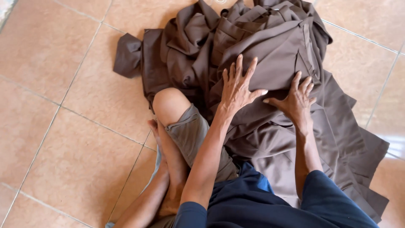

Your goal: Folding brown pants and stacking them while sitting on the floor.

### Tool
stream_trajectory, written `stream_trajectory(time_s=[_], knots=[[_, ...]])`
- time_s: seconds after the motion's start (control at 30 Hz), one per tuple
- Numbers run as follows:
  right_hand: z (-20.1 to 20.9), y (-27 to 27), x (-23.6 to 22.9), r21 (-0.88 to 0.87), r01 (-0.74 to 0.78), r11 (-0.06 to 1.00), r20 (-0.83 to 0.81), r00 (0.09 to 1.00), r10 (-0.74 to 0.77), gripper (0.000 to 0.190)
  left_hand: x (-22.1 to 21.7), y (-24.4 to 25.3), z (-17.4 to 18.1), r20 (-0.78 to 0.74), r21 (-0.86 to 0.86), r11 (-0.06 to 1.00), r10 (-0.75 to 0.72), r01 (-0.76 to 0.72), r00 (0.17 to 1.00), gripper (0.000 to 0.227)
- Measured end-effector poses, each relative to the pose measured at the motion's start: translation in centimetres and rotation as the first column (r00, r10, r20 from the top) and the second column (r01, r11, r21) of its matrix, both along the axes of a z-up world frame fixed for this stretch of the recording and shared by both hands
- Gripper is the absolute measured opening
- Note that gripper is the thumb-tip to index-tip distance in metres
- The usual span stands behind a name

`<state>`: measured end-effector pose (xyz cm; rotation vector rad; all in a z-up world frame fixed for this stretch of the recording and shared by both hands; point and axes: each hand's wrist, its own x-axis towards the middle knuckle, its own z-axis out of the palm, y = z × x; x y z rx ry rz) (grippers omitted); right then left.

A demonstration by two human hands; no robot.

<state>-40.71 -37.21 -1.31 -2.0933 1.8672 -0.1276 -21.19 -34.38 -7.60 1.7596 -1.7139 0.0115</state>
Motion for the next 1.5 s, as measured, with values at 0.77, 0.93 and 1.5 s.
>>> stream_trajectory(time_s=[0.77,0.93,1.5], knots=[[-4.5,5.6,2.1,-0.62,0.025,0.784,0.395,0.873,0.285,0.035,0.5,2.1,6.0,-0.167,-0.291,0.944,0.113,-0.158,0.98,0.045],[-0.3,6.2,3.8,-0.614,0.033,0.788,0.416,0.862,0.288,0.12,3.8,3.9,10.6,-0.343,-0.317,0.916,0.133,-0.248,0.93,0.054],[-6.1,8.1,6.3,-0.239,-0.171,0.956,0.099,0.975,0.199,0.115,10.2,7.8,11.6,-0.224,-0.353,0.861,0.301,-0.365,0.927,0.038]])
